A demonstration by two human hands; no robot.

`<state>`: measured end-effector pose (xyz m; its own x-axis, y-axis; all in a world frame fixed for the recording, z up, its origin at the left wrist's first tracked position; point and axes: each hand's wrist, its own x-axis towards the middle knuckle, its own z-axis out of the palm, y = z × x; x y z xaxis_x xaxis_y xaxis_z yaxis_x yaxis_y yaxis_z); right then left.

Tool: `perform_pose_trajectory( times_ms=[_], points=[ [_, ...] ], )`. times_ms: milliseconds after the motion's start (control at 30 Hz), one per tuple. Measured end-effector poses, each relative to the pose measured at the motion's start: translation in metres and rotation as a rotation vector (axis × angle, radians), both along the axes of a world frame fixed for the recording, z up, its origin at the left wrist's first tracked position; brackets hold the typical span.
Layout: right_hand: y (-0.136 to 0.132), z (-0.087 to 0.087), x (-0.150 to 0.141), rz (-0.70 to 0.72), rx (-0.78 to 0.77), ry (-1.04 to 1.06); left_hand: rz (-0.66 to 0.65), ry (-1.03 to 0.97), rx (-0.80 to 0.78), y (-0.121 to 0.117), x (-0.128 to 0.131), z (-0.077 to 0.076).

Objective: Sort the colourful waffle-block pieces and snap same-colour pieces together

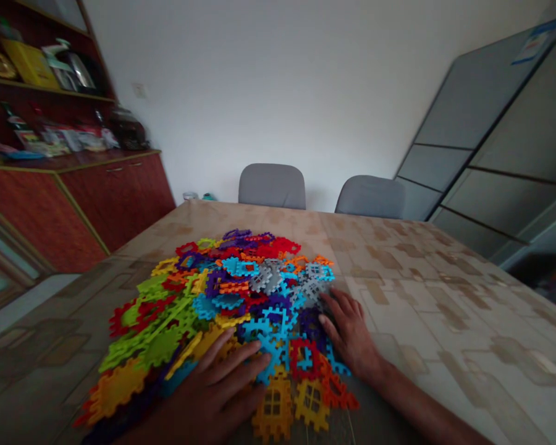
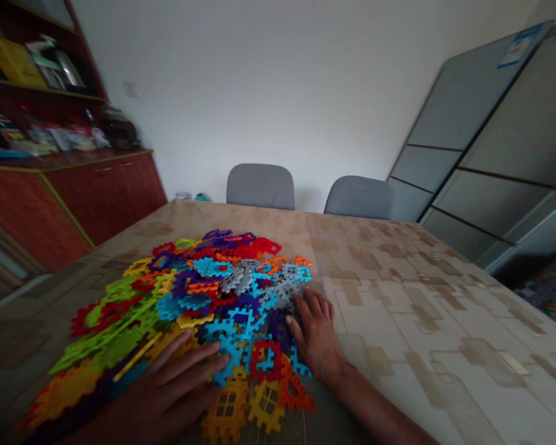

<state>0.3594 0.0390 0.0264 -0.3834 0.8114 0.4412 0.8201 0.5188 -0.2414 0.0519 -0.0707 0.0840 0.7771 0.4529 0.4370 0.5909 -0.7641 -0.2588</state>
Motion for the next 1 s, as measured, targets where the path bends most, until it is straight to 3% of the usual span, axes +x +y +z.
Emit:
perform_pose_trajectory(
  times_ms=[133,233,367,467,567,733,1000],
  points=[
    [0.006,0.006,-0.008,0.021,-0.016,-0.008,0.009,-0.032,0.013,0.002,-0.005,0.001],
    [-0.007,0.019,0.001,0.063,-0.022,0.002,-0.024,-0.044,0.048,-0.002,-0.008,0.006],
    [-0.050,0.044,0.016,0.415,-0.104,-0.108,-0.058,-0.084,-0.025,-0.011,-0.007,0.013],
    [-0.073,0.047,0.015,0.568,-0.133,-0.227,-0.099,-0.121,-0.151,-0.013,0.000,0.018],
    [-0.071,0.038,0.005,0.555,-0.149,-0.249,-0.131,-0.095,-0.210,-0.012,0.010,0.023],
    [-0.045,0.031,-0.017,0.459,-0.158,-0.206,-0.119,-0.110,-0.107,-0.006,0.011,0.028],
    [-0.020,0.031,-0.043,0.441,-0.018,-0.115,-0.116,-0.173,-0.089,-0.007,0.007,0.019]
  ],
)
